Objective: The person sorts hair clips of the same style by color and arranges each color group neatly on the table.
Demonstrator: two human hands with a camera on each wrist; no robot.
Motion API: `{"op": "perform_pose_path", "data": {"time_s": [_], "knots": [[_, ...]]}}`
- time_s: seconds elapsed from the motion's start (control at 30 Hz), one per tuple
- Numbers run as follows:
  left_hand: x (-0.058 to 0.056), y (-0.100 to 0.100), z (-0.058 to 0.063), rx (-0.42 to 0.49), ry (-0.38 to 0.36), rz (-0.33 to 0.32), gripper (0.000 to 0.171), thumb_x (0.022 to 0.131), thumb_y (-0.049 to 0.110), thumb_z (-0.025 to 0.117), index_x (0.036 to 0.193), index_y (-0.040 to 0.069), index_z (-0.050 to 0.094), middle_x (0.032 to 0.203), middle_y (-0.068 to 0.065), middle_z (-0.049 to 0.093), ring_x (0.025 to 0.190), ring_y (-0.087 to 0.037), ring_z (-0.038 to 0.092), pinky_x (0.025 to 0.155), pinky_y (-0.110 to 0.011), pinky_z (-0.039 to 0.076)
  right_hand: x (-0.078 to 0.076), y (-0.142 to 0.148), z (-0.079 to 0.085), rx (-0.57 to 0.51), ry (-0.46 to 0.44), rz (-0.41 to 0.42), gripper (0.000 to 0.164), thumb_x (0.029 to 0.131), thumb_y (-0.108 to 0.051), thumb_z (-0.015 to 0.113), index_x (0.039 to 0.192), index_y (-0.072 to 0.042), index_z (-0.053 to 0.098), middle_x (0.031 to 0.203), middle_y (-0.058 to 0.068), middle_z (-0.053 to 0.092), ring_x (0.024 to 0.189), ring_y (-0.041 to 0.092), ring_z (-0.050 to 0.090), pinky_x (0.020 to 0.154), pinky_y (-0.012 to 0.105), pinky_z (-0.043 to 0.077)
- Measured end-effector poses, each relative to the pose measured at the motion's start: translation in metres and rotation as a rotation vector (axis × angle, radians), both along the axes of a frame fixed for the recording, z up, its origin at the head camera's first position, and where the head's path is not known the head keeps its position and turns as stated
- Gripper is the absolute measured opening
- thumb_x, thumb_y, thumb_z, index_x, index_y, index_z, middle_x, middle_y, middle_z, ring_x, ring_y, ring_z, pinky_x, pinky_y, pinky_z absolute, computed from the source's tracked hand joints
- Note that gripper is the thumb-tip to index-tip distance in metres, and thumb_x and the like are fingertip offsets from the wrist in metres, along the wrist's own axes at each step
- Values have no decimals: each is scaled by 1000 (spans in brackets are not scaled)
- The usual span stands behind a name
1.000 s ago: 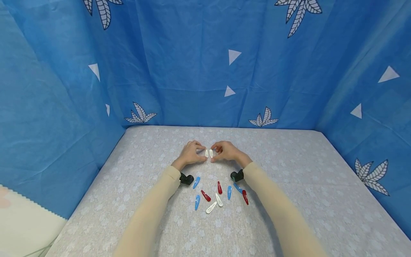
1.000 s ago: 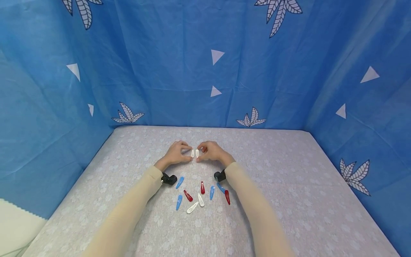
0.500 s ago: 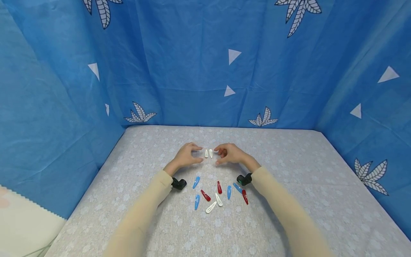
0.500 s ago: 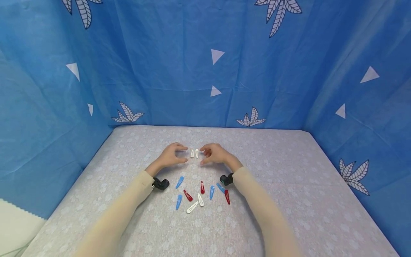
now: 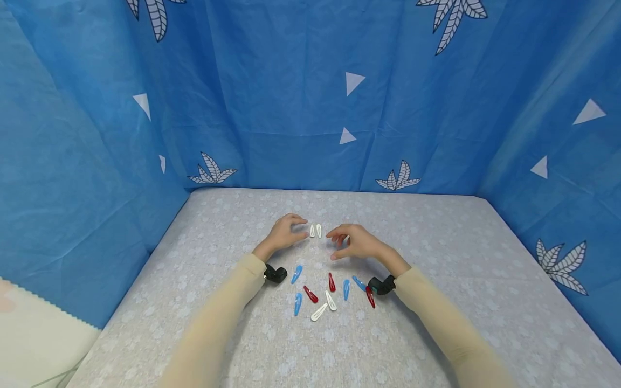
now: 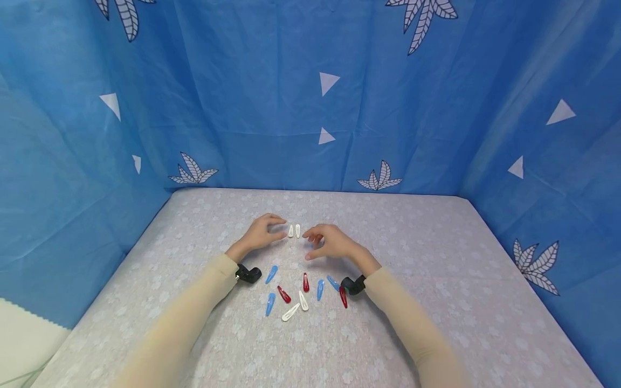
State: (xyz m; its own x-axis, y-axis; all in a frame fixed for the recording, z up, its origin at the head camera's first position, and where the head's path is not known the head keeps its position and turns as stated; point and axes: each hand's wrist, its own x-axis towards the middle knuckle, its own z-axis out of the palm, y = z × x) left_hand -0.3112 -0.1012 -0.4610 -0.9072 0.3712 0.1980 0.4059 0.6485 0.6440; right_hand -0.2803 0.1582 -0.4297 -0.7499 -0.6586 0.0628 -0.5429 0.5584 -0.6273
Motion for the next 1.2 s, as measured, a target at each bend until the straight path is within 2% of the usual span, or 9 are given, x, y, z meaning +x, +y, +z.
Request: {"op": "perform_pose_path", "data": {"time_s": [0.27,0.47,0.6,0.8,1.2], "knots": [[-6,5,-10,47,6,10,41,87,25,74,121,4,69,130,-17,60,125,-37,52,108,-53,39,41,10,6,-49,41,87,55,80,-29,82,126,-4,65,107,11,69,89,21,64,76,40,55],[-6,5,-15,108,-26,24,41,86,25,75,121,5,69,134,-16,58,132,-39,44,112,-56,33,72,15,4,-96,35,143,53,80,-24,82,125,-4,65,104,9,68,85,22,64,72,37,54],[-8,5,-16,106,-24,21,42,86,27,75,122,6,69,135,-15,58,132,-38,44,112,-55,32,87,16,-1,-120,24,165,53,79,-25,83,125,-6,66,99,6,68,80,18,62,68,33,52],[-9,7,-13,67,-37,35,43,86,31,75,123,10,70,137,-12,57,130,-34,44,112,-53,32,98,11,-13,-145,47,214,52,76,-25,85,120,-5,67,91,5,65,72,13,58,64,26,52],[-3,7,-16,-4,-40,60,41,88,33,73,124,15,69,141,-8,53,137,-30,37,115,-51,28,105,-1,-19,-51,17,151,50,75,-26,86,117,-7,68,86,-1,62,65,1,49,59,16,47]]}}
